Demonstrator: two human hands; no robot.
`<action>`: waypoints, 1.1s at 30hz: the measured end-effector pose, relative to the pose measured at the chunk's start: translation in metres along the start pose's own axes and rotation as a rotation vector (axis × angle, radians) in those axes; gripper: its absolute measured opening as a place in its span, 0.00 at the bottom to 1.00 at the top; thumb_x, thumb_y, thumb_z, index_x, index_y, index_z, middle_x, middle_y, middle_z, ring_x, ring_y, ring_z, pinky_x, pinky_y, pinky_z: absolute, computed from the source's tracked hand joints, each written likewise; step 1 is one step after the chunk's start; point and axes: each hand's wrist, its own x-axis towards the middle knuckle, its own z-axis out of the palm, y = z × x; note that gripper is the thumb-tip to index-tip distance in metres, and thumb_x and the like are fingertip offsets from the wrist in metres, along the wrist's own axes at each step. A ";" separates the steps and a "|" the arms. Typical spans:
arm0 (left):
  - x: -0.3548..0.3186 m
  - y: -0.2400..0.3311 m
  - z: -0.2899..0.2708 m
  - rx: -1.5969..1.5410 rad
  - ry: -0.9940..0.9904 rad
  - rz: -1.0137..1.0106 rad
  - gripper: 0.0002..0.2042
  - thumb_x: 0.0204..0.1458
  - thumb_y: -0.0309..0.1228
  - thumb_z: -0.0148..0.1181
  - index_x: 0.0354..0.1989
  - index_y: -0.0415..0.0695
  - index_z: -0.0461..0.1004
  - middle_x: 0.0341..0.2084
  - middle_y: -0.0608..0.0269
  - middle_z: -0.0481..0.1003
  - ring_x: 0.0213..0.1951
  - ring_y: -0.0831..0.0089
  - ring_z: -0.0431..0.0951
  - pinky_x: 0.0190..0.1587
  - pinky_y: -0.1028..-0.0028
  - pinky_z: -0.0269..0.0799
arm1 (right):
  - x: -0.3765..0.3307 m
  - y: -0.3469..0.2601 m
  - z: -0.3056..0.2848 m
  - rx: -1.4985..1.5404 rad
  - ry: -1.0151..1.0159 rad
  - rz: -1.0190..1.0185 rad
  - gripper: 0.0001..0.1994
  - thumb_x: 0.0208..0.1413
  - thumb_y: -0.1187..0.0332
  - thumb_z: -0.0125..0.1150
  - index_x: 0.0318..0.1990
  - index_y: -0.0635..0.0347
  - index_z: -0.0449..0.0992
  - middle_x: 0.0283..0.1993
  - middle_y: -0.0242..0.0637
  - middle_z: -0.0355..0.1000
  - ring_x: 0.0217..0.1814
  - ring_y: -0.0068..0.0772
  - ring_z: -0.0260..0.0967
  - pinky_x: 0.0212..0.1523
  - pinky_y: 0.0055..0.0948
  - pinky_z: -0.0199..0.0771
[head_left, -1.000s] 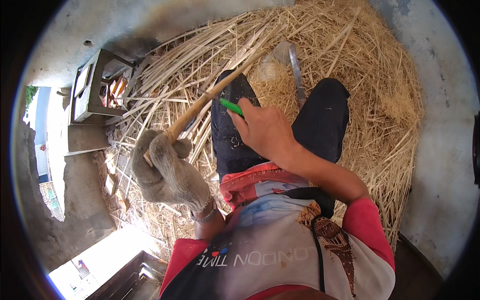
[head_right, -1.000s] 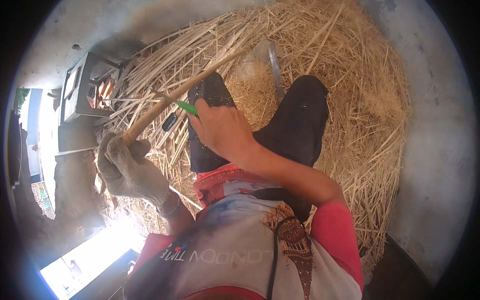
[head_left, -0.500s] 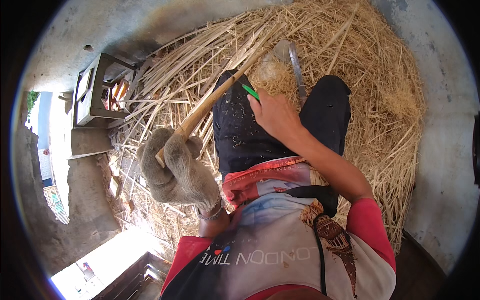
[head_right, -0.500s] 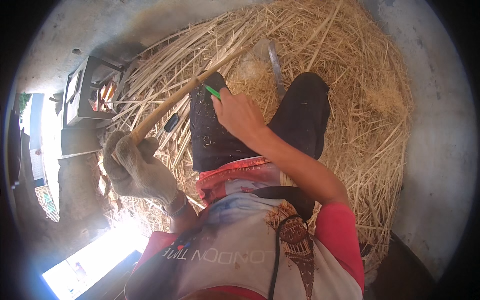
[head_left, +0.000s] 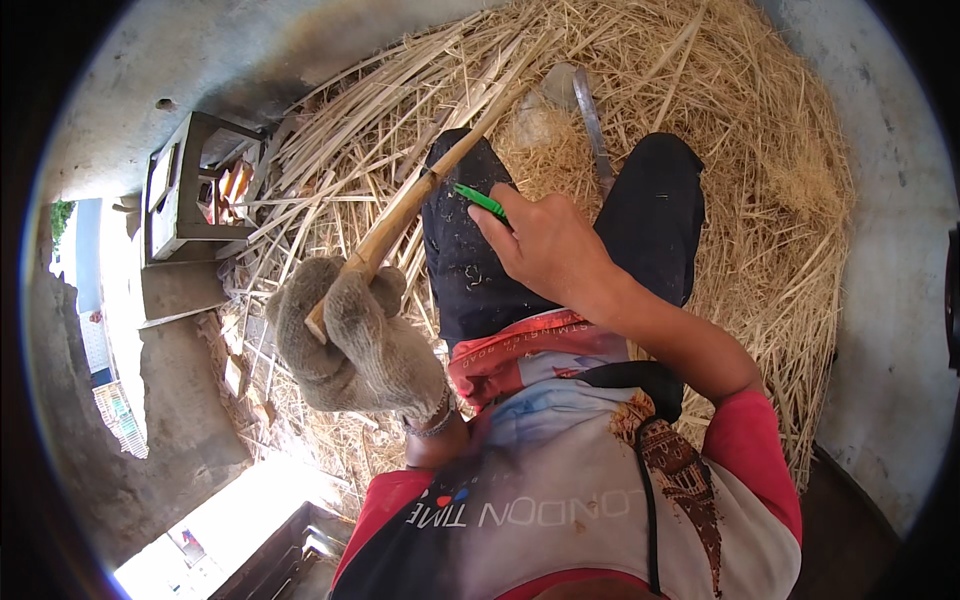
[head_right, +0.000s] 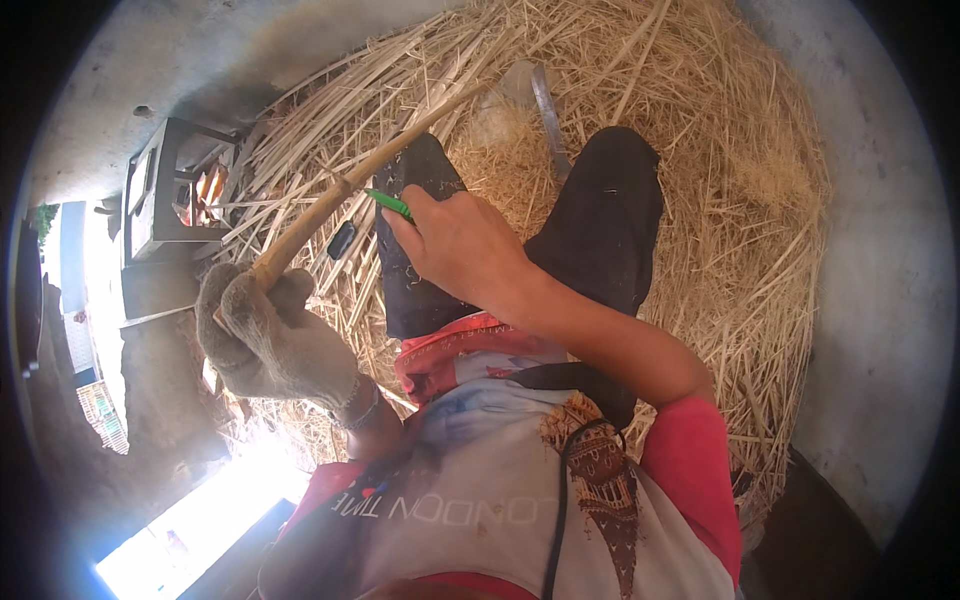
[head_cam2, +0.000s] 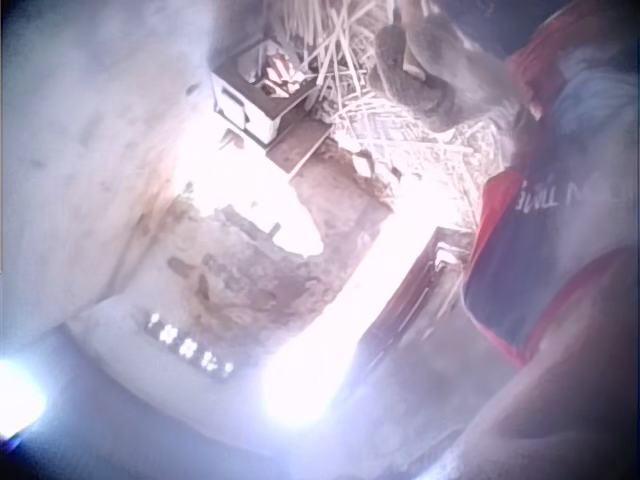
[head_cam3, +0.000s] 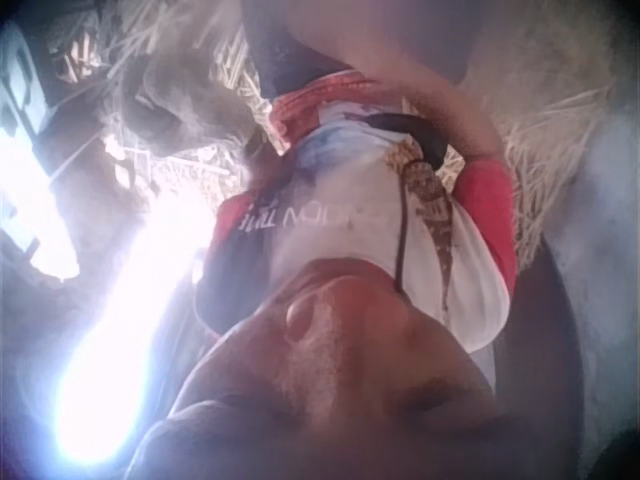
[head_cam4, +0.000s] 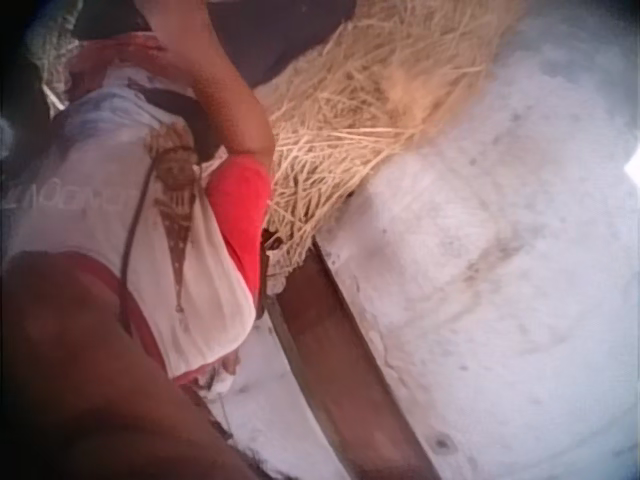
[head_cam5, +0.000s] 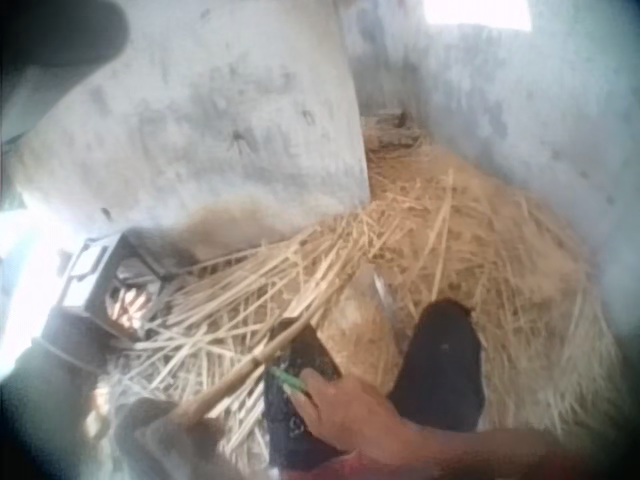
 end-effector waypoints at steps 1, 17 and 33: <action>0.000 -0.001 -0.001 -0.030 -0.015 0.008 0.14 0.60 0.33 0.62 0.43 0.31 0.75 0.30 0.55 0.76 0.19 0.74 0.74 0.17 0.81 0.67 | 0.000 -0.001 0.001 0.022 0.007 -0.001 0.16 0.64 0.56 0.53 0.36 0.63 0.71 0.21 0.55 0.73 0.25 0.64 0.73 0.28 0.54 0.75; -0.002 -0.001 -0.008 -0.027 -0.101 -0.008 0.14 0.59 0.32 0.62 0.43 0.31 0.75 0.31 0.54 0.78 0.21 0.73 0.77 0.21 0.81 0.73 | 0.003 0.000 0.000 -0.060 0.048 -0.039 0.17 0.65 0.57 0.52 0.35 0.64 0.70 0.20 0.55 0.71 0.25 0.63 0.74 0.27 0.57 0.73; 0.003 0.002 0.006 0.009 -0.039 -0.011 0.14 0.60 0.33 0.62 0.44 0.31 0.75 0.30 0.54 0.77 0.19 0.73 0.75 0.20 0.81 0.71 | 0.020 0.027 0.008 -0.012 0.073 0.012 0.17 0.66 0.59 0.51 0.33 0.66 0.72 0.20 0.58 0.71 0.25 0.64 0.73 0.29 0.57 0.72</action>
